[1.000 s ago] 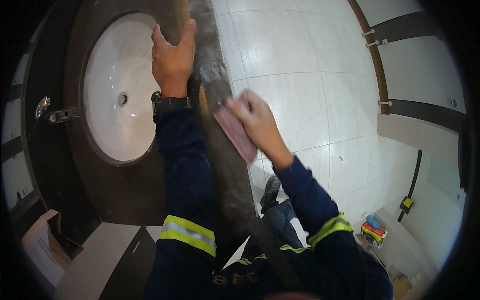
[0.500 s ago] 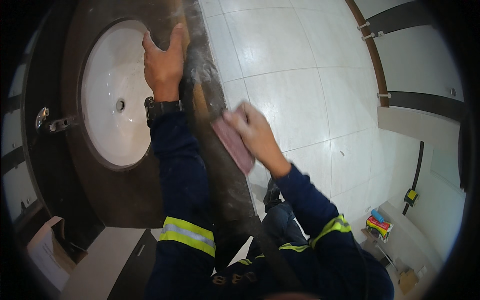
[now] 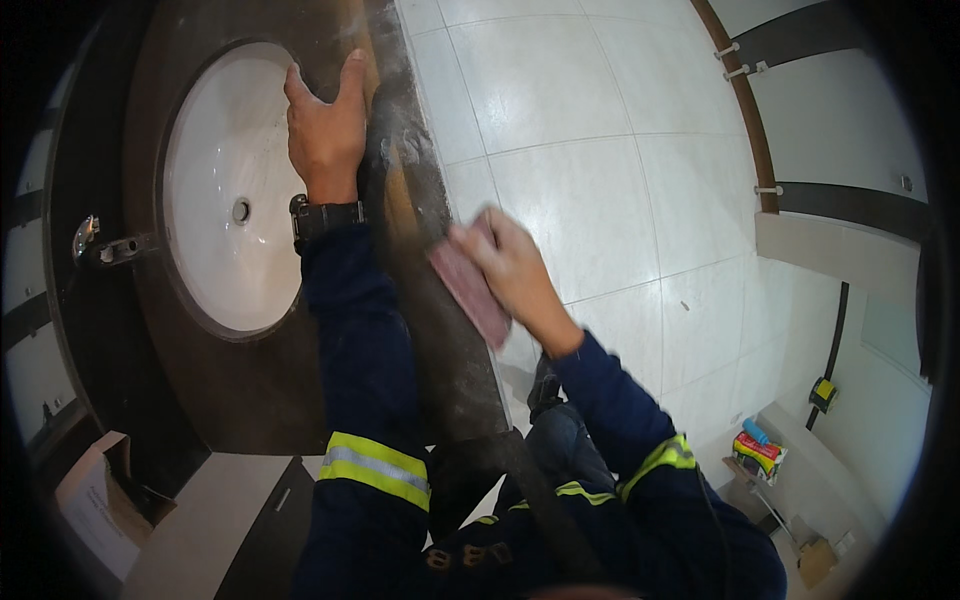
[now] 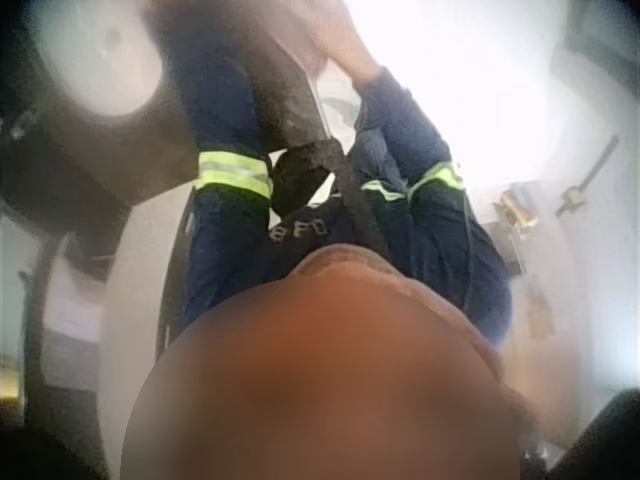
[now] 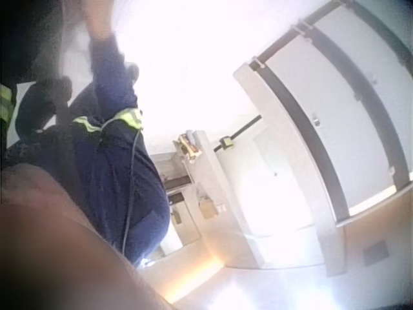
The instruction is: The person sands the countertop surface around a bathroom sink using a sanding block. They move the block along the edges and flat areas of the countertop, applying consistent pressure.
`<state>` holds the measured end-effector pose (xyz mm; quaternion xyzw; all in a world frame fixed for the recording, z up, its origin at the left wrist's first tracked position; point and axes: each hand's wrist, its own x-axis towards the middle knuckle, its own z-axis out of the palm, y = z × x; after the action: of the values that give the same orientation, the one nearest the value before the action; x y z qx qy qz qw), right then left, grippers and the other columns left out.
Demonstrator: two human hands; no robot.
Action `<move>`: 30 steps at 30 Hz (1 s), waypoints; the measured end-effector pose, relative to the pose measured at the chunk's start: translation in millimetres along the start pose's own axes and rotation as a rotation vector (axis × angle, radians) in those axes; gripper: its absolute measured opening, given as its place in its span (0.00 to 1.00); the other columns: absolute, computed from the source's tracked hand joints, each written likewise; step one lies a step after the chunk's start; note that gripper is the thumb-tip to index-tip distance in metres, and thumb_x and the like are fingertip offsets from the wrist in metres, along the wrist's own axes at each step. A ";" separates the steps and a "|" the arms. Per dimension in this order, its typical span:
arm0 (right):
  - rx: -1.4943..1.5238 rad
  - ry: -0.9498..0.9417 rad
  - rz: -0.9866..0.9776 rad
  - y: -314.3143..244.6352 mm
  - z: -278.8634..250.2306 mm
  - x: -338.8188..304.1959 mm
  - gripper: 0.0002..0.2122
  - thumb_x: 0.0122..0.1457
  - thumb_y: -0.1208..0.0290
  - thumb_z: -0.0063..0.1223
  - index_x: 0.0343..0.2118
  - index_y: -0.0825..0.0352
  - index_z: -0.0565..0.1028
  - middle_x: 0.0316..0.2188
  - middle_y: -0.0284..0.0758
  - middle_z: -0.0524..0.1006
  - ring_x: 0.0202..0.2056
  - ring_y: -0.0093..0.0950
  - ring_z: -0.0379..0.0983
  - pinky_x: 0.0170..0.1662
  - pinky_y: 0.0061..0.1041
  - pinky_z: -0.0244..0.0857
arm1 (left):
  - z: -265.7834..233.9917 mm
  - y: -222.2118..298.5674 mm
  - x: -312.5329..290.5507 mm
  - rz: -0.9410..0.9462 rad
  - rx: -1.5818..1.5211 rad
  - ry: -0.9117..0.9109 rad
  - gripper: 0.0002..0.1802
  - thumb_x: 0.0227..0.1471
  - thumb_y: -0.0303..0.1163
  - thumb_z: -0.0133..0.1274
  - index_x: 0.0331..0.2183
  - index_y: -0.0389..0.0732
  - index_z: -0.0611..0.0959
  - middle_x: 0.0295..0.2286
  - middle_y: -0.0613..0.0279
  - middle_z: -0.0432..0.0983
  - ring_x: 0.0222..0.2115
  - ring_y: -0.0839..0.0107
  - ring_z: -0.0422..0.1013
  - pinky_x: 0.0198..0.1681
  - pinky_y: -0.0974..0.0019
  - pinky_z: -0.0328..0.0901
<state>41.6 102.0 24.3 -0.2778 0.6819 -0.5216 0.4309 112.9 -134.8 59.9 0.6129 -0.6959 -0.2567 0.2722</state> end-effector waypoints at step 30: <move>0.009 -0.017 0.111 4.9 8.7 -36.3 0.23 0.64 0.48 0.62 0.31 0.69 0.75 0.23 0.33 0.70 0.29 0.24 0.66 0.34 0.29 0.64 | -2.4 -6.5 3.2 0.011 -0.054 0.019 0.59 0.56 0.71 0.53 0.70 0.33 0.61 0.62 0.32 0.68 0.64 0.41 0.65 0.67 0.49 0.59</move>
<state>66.8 129.4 29.7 -0.2419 0.6902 -0.4976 0.4664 118.9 -138.7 57.4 0.6041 -0.6894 -0.2680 0.2964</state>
